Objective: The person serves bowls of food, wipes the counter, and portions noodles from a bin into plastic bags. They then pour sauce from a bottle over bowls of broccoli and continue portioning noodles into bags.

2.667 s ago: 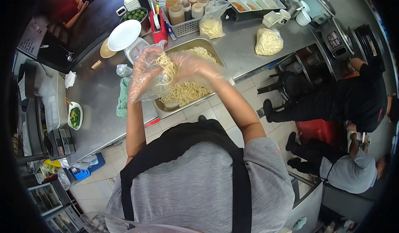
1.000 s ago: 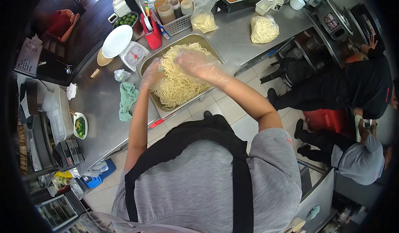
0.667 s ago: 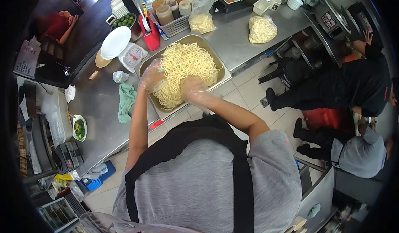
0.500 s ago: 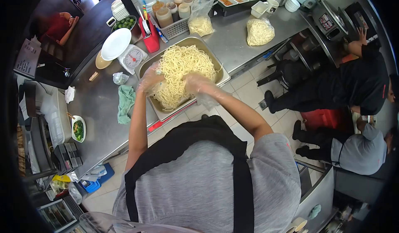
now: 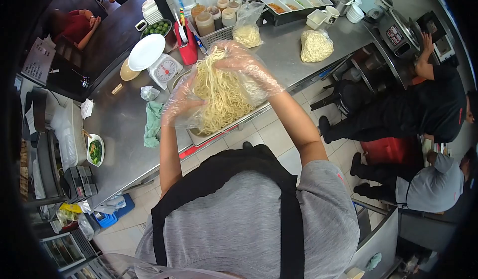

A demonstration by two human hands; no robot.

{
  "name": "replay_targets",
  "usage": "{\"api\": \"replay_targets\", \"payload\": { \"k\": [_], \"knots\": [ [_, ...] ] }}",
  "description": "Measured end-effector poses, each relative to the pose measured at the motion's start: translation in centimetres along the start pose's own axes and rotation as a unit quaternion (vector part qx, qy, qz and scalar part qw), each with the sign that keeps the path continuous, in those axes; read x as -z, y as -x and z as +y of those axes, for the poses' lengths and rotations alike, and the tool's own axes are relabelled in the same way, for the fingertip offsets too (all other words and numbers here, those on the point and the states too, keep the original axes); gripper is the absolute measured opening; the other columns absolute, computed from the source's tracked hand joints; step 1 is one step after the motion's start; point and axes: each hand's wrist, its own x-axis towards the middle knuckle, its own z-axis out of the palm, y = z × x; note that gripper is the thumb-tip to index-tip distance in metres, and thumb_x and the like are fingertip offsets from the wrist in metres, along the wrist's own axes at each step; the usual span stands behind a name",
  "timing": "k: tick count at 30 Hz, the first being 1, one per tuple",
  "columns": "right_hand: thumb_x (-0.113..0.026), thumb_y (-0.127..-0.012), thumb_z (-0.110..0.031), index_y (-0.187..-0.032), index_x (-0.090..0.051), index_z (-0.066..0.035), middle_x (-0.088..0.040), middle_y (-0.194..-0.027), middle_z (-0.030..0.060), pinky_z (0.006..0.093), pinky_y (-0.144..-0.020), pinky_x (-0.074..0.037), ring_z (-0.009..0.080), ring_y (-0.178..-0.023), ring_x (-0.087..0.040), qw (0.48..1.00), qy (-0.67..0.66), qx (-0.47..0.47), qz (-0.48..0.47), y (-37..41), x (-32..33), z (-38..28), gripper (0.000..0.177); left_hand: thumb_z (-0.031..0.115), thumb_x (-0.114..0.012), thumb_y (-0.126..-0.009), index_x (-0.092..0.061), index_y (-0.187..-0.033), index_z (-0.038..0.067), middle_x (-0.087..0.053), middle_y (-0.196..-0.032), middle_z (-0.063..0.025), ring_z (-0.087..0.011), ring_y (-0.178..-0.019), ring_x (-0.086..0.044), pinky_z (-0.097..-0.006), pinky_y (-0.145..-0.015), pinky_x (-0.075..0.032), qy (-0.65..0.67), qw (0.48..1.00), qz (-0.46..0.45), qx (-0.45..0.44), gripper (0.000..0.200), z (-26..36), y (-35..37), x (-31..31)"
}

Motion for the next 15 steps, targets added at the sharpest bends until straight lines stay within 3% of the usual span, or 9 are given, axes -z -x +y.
{"api": "replay_targets", "payload": {
  "k": [2,5,8,9,11,13,14,15],
  "knots": [
    [-0.07,-0.073,-0.02,-0.098,-0.06,-0.003,-0.059,-0.091,0.0062,0.0289,-0.08,-0.043,0.0143,-0.089,-0.053,0.999,0.006,0.027,0.017,-0.4,-0.8,0.4,0.032,0.025,-0.073,-0.065,-0.036,-0.134,0.003,-0.042,-0.134,-0.0194,-0.0313,-0.125,-0.039,-0.0348,-0.104,-0.031,0.066,0.998,0.011,0.011,0.082,2.5,-0.4,0.2],
    [-0.069,-0.075,-0.021,-0.098,-0.063,-0.001,-0.059,-0.099,0.01,0.0299,-0.084,-0.042,0.0161,-0.097,-0.054,0.999,0.05,0.011,-0.015,-1.1,-0.9,-0.3,0.031,0.025,-0.069,-0.069,-0.045,-0.128,0.001,-0.051,-0.127,-0.0163,-0.0307,-0.116,-0.048,-0.0359,-0.1,-0.036,0.082,0.978,0.03,0.188,0.068,1.0,-1.6,-3.5],
    [-0.067,-0.075,-0.019,-0.102,-0.063,-0.001,-0.059,-0.105,0.0112,0.0301,-0.087,-0.042,0.016,-0.103,-0.053,0.984,0.164,0.071,-0.013,-0.5,0.6,-2.1,0.032,0.023,-0.067,-0.074,-0.052,-0.12,0.002,-0.061,-0.112,-0.0134,-0.0257,-0.099,-0.059,-0.0354,-0.089,-0.045,0.076,0.975,0.03,0.207,0.053,0.3,-1.2,-2.9],
    [-0.064,-0.077,-0.015,-0.102,-0.063,-0.003,-0.06,-0.105,0.01,0.0291,-0.089,-0.042,0.0151,-0.104,-0.052,0.999,0.021,0.049,0.01,-0.5,0.6,0.0,0.028,0.022,-0.067,-0.074,-0.054,-0.117,0.002,-0.062,-0.106,-0.0116,-0.0231,-0.094,-0.06,-0.0341,-0.085,-0.046,0.134,0.97,0.048,0.197,0.049,-0.7,-0.9,-3.0],
    [-0.062,-0.077,-0.012,-0.103,-0.063,-0.005,-0.058,-0.108,0.0086,0.029,-0.09,-0.042,0.0152,-0.103,-0.053,0.999,0.001,-0.001,-0.037,-0.2,2.0,-1.1,0.027,0.019,-0.066,-0.076,-0.058,-0.112,0.003,-0.065,-0.096,-0.0081,-0.0178,-0.083,-0.062,-0.0317,-0.077,-0.048,0.251,0.948,0.082,0.18,0.041,-3.1,-0.1,-3.5],
    [-0.061,-0.075,-0.006,-0.104,-0.063,-0.007,-0.058,-0.104,0.0073,0.0298,-0.083,-0.046,0.0166,-0.096,-0.056,0.977,0.175,0.092,-0.083,-2.2,2.7,2.3,0.029,0.014,-0.067,-0.075,-0.058,-0.109,0.003,-0.064,-0.092,-0.0065,-0.0148,-0.08,-0.061,-0.0291,-0.071,-0.049,0.393,0.896,0.066,0.197,0.037,-2.3,0.1,-2.9],
    [-0.062,-0.074,-0.006,-0.104,-0.063,-0.007,-0.059,-0.102,0.0077,0.0307,-0.081,-0.046,0.018,-0.094,-0.057,0.984,0.17,0.039,-0.042,-2.0,2.9,2.9,0.03,0.011,-0.067,-0.075,-0.059,-0.107,0.003,-0.064,-0.09,-0.0058,-0.0132,-0.078,-0.06,-0.0279,-0.069,-0.049,0.461,0.862,0.056,0.204,0.035,-2.0,0.1,-2.7],
    [-0.062,-0.073,-0.005,-0.104,-0.062,-0.006,-0.06,-0.1,0.0081,0.0317,-0.079,-0.047,0.0195,-0.092,-0.058,0.986,0.165,-0.013,-0.001,-1.5,2.3,0.5,0.031,0.008,-0.067,-0.074,-0.058,-0.106,0.003,-0.064,-0.089,-0.0051,-0.0125,-0.077,-0.06,-0.027,-0.067,-0.049,0.414,0.886,0.072,0.196,0.034,-2.6,-0.2,-3.1]
  ]
}}
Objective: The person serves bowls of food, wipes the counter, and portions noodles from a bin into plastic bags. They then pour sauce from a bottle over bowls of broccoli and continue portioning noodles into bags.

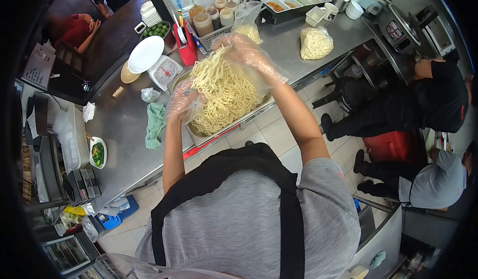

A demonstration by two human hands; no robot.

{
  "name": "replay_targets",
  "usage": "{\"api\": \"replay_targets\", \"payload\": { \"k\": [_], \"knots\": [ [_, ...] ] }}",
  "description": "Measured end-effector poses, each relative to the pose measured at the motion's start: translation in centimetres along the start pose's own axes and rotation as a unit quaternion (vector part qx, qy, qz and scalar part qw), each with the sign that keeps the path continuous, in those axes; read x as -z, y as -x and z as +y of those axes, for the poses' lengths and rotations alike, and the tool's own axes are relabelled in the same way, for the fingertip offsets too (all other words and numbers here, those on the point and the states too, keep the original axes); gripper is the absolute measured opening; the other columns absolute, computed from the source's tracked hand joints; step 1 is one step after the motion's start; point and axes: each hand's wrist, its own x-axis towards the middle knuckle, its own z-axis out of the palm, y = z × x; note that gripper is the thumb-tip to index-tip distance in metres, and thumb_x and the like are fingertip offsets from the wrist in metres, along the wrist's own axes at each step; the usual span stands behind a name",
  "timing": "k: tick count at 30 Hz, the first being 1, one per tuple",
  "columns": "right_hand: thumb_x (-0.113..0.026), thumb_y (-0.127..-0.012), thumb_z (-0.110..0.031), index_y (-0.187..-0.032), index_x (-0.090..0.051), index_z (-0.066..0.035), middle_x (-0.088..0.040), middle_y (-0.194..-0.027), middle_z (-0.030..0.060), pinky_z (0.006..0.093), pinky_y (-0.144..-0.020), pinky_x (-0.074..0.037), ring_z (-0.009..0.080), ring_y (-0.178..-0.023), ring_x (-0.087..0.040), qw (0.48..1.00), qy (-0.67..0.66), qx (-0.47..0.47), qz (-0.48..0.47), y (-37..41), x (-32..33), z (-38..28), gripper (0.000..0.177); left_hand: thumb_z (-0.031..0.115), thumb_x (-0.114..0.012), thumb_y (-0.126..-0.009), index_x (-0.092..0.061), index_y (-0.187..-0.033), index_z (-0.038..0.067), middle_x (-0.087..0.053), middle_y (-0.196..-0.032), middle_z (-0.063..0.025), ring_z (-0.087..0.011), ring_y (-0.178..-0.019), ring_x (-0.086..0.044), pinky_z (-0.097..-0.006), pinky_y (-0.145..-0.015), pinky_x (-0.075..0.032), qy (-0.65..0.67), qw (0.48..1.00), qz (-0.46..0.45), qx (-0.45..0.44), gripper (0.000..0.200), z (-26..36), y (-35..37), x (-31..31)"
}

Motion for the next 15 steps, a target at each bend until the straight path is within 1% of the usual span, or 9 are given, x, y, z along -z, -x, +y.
{"api": "replay_targets", "payload": {
  "k": [1,2,4,7,8,9,11,13,15],
  "knots": [
    [-0.063,-0.072,-0.005,-0.104,-0.062,-0.006,-0.061,-0.098,0.0085,0.0327,-0.076,-0.048,0.021,-0.09,-0.059,0.998,-0.006,-0.058,0.031,0.5,-0.2,-1.5,0.033,0.006,-0.068,-0.073,-0.058,-0.105,0.003,-0.063,-0.087,-0.0043,-0.0119,-0.076,-0.059,-0.0262,-0.066,-0.049,-0.047,0.999,0.019,-0.021,0.033,-0.8,-0.7,0.2],
    [-0.064,-0.071,-0.006,-0.104,-0.062,-0.006,-0.062,-0.097,0.0094,0.0337,-0.076,-0.048,0.0227,-0.09,-0.059,0.994,0.069,-0.048,0.067,0.7,-0.7,-1.7,0.033,0.003,-0.068,-0.073,-0.058,-0.103,0.002,-0.063,-0.086,-0.0036,-0.0112,-0.075,-0.059,-0.0253,-0.064,-0.049,-0.094,0.994,0.039,-0.04,0.032,-1.7,-1.1,0.5],
    [-0.066,-0.07,-0.01,-0.103,-0.062,-0.005,-0.063,-0.094,0.0112,0.0357,-0.075,-0.047,0.0261,-0.09,-0.06,0.965,0.22,-0.025,0.138,1.1,-1.8,-1.6,0.033,0.003,-0.069,-0.073,-0.059,-0.101,0.002,-0.062,-0.083,-0.0028,-0.0108,-0.074,-0.058,-0.0252,-0.064,-0.048,-0.065,0.996,0.061,-0.017,0.03,-0.6,-0.8,0.3],
    [-0.069,-0.068,-0.017,-0.1,-0.061,-0.006,-0.06,-0.102,0.0143,0.0366,-0.079,-0.046,0.031,-0.096,-0.057,0.959,0.201,-0.143,-0.141,1.8,-3.3,-1.6,0.035,0.003,-0.066,-0.076,-0.06,-0.095,0.004,-0.063,-0.086,-0.0025,-0.0098,-0.073,-0.059,-0.0241,-0.065,-0.049,-0.023,0.999,0.03,-0.012,0.019,1.5,-0.1,0.0],
    [-0.069,-0.068,-0.018,-0.1,-0.06,-0.006,-0.059,-0.103,0.0163,0.0371,-0.081,-0.046,0.0318,-0.099,-0.056,0.948,0.207,-0.146,-0.192,3.0,-4.5,-2.0,0.035,0.002,-0.064,-0.078,-0.061,-0.092,0.005,-0.063,-0.087,-0.0026,-0.0095,-0.073,-0.059,-0.0235,-0.065,-0.049,-0.009,1.0,0.008,-0.015,0.015,1.8,0.0,-0.1],
    [-0.068,-0.068,-0.02,-0.099,-0.06,-0.007,-0.058,-0.105,0.0183,0.0375,-0.082,-0.046,0.0326,-0.102,-0.055,0.936,0.212,-0.148,-0.241,4.6,-5.9,-2.6,0.035,0.004,-0.067,-0.076,-0.06,-0.096,0.003,-0.063,-0.09,-0.0034,-0.0108,-0.078,-0.059,-0.0246,-0.069,-0.048,-0.024,1.0,0.002,-0.018,0.022,1.2,-0.2,0.0],
    [-0.066,-0.069,-0.016,-0.101,-0.06,-0.007,-0.058,-0.106,0.0193,0.0389,-0.085,-0.045,0.0334,-0.105,-0.054,0.936,0.179,-0.237,-0.192,6.6,-8.2,-3.7,0.035,0.008,-0.073,-0.071,-0.059,-0.105,0.0,-0.062,-0.096,-0.005,-0.0136,-0.087,-0.058,-0.0267,-0.078,-0.047,-0.053,0.998,-0.011,-0.027,0.038,-0.3,-1.2,0.2],
    [-0.064,-0.069,-0.013,-0.104,-0.059,-0.006,-0.057,-0.108,0.0201,0.0399,-0.088,-0.044,0.0339,-0.107,-0.052,0.938,0.194,-0.236,-0.164,7.3,-9.9,-1.8,0.036,0.008,-0.073,-0.069,-0.054,-0.114,0.0,-0.059,-0.106,-0.0085,-0.0164,-0.098,-0.056,-0.0274,-0.084,-0.045,-0.167,0.982,-0.056,-0.072,0.049,1.7,-1.3,0.2],
    [-0.062,-0.069,-0.011,-0.107,-0.058,-0.004,-0.057,-0.109,0.0207,0.0406,-0.091,-0.043,0.0342,-0.108,-0.052,0.942,0.256,-0.147,-0.157,7.6,-11.8,1.6,0.039,0.008,-0.073,-0.067,-0.049,-0.12,0.0,-0.056,-0.115,-0.0106,-0.0191,-0.106,-0.053,-0.0282,-0.091,-0.042,-0.244,0.962,-0.075,-0.096,0.059,3.2,-1.1,0.3]
  ]
}}
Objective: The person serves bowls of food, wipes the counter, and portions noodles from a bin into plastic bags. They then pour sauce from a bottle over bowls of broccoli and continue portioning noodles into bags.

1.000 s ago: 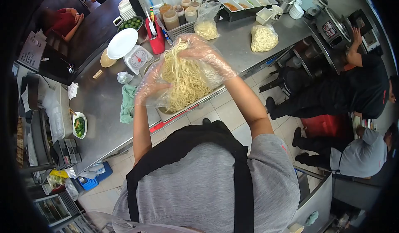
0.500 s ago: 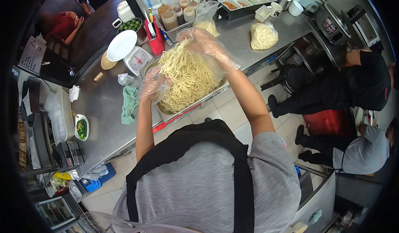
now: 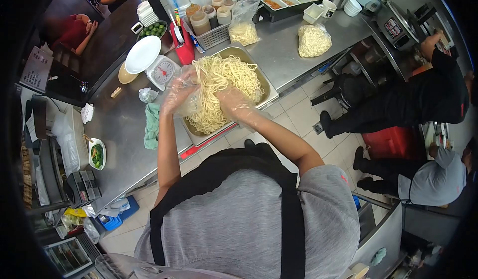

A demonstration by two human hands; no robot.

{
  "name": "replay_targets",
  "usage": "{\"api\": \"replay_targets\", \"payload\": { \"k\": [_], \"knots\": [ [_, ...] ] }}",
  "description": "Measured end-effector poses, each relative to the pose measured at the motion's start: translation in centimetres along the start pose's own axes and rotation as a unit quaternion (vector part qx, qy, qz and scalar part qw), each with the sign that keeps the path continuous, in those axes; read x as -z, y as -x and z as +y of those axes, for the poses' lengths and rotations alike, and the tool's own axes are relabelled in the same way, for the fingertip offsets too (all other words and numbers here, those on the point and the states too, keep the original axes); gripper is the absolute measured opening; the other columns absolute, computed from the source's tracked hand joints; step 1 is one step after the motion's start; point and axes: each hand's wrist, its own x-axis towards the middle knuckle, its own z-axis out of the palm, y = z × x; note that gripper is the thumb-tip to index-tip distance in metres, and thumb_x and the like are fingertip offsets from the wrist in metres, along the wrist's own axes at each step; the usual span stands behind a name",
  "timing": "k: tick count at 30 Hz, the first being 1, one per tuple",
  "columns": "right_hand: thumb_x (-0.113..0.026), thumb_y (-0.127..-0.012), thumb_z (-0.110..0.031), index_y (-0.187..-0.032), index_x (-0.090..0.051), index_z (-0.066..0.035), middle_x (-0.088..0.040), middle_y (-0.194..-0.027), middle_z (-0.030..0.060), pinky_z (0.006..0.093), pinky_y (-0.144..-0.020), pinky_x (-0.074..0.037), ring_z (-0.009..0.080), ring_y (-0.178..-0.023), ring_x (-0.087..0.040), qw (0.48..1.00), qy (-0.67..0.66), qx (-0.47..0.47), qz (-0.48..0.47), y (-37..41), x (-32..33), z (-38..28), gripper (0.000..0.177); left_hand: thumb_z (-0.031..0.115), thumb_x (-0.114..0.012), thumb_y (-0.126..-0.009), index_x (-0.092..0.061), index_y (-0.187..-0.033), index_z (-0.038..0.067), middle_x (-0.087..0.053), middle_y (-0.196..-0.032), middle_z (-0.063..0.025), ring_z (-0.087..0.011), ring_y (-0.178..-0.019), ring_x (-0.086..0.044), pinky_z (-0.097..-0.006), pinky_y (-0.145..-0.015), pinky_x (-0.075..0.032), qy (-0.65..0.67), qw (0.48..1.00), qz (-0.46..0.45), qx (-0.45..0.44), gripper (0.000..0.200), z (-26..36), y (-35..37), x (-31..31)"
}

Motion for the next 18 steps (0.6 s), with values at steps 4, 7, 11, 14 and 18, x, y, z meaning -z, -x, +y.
{"api": "replay_targets", "payload": {
  "k": [4,7,11,14,18],
  "knots": [
    [-0.062,-0.068,-0.005,-0.11,-0.056,-0.001,-0.055,-0.109,0.0211,0.0401,-0.09,-0.043,0.0348,-0.107,-0.052,0.993,-0.079,0.058,0.06,-0.4,0.2,1.6,0.042,0.013,-0.076,-0.064,-0.043,-0.127,0.003,-0.05,-0.125,-0.0121,-0.0233,-0.113,-0.049,-0.0297,-0.098,-0.036,-0.262,0.962,-0.035,-0.068,0.073,-3.9,-1.2,-0.8],
    [-0.06,-0.068,-0.002,-0.109,-0.057,-0.002,-0.056,-0.107,0.0201,0.0392,-0.09,-0.044,0.0342,-0.105,-0.053,0.972,-0.139,0.096,0.164,-1.1,1.6,1.9,0.042,0.017,-0.077,-0.063,-0.041,-0.129,0.004,-0.049,-0.127,-0.0132,-0.025,-0.115,-0.048,-0.0305,-0.098,-0.036,-0.193,0.977,-0.004,-0.089,0.076,-8.6,-2.5,-3.1],
    [-0.059,-0.069,-0.003,-0.107,-0.06,-0.005,-0.056,-0.108,0.0188,0.0385,-0.089,-0.045,0.033,-0.102,-0.055,0.945,-0.172,0.14,0.239,-0.9,6.3,0.5,0.038,0.017,-0.07,-0.066,-0.04,-0.131,0.005,-0.048,-0.127,-0.017,-0.0278,-0.119,-0.045,-0.0336,-0.099,-0.036,-0.056,0.998,0.021,0.034,0.072,-7.1,-1.4,-3.6],
    [-0.064,-0.067,-0.002,-0.108,-0.059,-0.007,-0.056,-0.105,0.0126,0.0354,-0.087,-0.046,0.0267,-0.098,-0.056,0.932,-0.181,0.167,0.266,-0.5,11.7,-0.8,0.042,0.023,-0.069,-0.066,-0.043,-0.13,0.006,-0.049,-0.122,-0.0187,-0.0283,-0.117,-0.046,-0.0357,-0.099,-0.036,0.007,0.999,0.038,0.033,0.071,-5.0,-0.5,-2.3],
    [-0.07,-0.066,-0.005,-0.105,-0.062,-0.007,-0.058,-0.101,0.0086,0.0336,-0.086,-0.046,0.0205,-0.096,-0.057,0.9,-0.197,0.204,0.33,-1.5,16.1,-0.5,0.039,0.03,-0.071,-0.066,-0.039,-0.132,0.003,-0.046,-0.127,-0.0197,-0.0285,-0.12,-0.043,-0.0361,-0.1,-0.035,0.004,0.998,-0.031,0.051,0.079,-0.6,0.5,0.2]
  ]
}}
